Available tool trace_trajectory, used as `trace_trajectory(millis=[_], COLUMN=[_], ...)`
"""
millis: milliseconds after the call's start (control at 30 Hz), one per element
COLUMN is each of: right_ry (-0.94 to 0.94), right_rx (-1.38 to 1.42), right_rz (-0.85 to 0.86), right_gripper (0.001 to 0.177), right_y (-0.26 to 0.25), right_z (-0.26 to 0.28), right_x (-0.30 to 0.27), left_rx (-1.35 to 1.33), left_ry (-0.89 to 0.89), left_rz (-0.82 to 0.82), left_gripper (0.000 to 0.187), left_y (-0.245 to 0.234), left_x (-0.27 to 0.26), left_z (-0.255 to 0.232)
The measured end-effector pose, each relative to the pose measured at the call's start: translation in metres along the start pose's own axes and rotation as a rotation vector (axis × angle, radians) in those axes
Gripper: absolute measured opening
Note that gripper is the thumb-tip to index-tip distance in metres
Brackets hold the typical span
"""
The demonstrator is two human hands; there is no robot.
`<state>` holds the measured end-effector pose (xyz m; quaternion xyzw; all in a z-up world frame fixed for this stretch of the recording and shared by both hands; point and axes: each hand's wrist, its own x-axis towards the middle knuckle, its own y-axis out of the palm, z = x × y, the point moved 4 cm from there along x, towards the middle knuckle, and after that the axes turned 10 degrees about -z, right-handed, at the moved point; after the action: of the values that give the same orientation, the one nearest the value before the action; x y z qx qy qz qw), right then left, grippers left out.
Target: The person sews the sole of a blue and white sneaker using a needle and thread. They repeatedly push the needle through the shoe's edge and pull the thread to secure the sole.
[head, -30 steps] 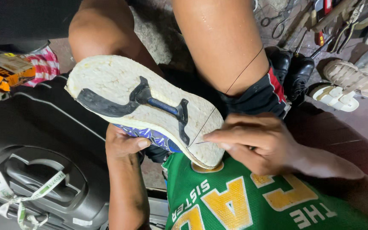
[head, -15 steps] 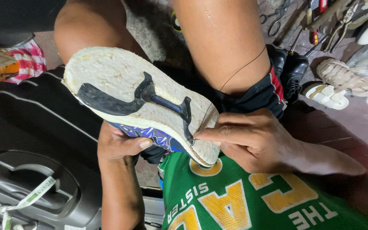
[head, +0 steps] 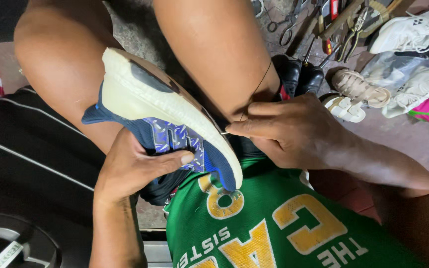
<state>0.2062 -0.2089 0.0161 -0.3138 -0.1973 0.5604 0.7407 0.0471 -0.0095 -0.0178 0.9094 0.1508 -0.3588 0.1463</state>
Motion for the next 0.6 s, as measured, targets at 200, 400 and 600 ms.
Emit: trace_trajectory(millis=[200,400,600], right_ry=[-0.051,-0.044,0.092], right_rx=[0.021,0.01,0.078], right_rz=[-0.04,0.016,0.182], right_gripper=[0.026,0.024,0.026], right_y=[0.0,0.016,0.031], right_z=[-0.007,-0.007,-0.02], right_x=[0.008,0.013,0.002], left_rx=[0.068,0.13,0.04], left_ry=[-0.002,-0.006,-0.002], left_rz=[0.002,-0.027,0.023], left_gripper=[0.034,0.031,0.035], left_y=[0.012,0.012,0.008], left_x=[0.014,0.016,0.015], left_z=[-0.02,-0.022,-0.019])
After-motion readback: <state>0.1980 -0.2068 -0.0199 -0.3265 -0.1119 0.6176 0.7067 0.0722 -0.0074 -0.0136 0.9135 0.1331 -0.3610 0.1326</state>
